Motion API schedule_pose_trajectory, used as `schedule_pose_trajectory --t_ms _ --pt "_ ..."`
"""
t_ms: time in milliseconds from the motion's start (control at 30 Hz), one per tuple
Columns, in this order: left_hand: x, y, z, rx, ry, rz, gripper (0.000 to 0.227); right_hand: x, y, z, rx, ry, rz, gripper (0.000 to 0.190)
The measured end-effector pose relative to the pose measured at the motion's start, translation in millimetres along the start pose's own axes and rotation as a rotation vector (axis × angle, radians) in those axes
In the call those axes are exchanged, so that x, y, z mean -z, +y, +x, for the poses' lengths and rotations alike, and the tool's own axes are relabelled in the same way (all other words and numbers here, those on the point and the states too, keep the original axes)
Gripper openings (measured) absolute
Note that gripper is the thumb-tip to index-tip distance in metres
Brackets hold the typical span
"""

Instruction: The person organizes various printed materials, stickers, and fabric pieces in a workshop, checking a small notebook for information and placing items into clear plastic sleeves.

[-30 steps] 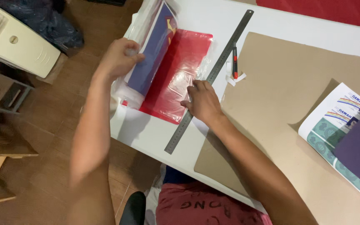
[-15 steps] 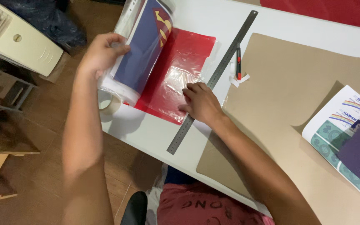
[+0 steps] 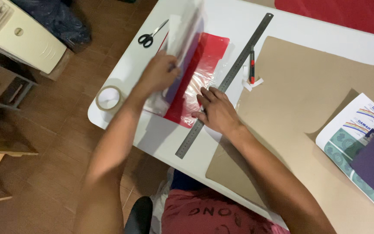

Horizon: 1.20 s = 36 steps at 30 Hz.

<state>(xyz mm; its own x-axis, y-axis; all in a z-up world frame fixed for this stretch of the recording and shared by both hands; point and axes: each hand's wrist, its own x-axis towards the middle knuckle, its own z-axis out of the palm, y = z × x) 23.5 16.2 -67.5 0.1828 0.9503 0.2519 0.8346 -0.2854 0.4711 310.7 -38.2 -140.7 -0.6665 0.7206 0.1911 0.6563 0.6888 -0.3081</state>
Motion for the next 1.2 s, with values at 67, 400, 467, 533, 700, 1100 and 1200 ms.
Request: schedule_pose_trajectory --t_ms 67,400,467,533,700,1100,1200 --pt "-24.7 34.8 -8.0 0.009 -0.053 0.058 0.024 -2.2 6.4 -7.2 0.027 0.004 -0.028 0.075" --pt "-133.1 79.6 -4.9 -0.018 -0.093 0.566 0.019 21.9 18.0 -48.4 0.151 -0.037 -0.030 0.071" --pt "-133.9 75.9 2.5 0.023 -0.191 0.594 0.022 23.2 15.4 -59.3 0.146 -0.021 -0.035 0.073" --pt "-118.5 93.2 1.4 0.061 -0.289 0.626 0.026 35.5 12.1 -72.0 0.140 -0.004 -0.041 0.074" --pt "-82.5 156.9 -21.7 0.005 -0.353 0.483 0.044 57.4 32.4 -104.8 0.007 -0.041 -0.104 0.064" --pt "-212.3 136.3 67.0 -0.179 -0.126 0.005 0.044 96.3 50.1 -148.7 -0.342 -0.066 -0.101 0.051" --pt "-245.2 100.6 74.3 -0.308 -0.088 -0.045 0.017 88.6 74.4 -138.5 -0.376 0.010 -0.050 0.054"
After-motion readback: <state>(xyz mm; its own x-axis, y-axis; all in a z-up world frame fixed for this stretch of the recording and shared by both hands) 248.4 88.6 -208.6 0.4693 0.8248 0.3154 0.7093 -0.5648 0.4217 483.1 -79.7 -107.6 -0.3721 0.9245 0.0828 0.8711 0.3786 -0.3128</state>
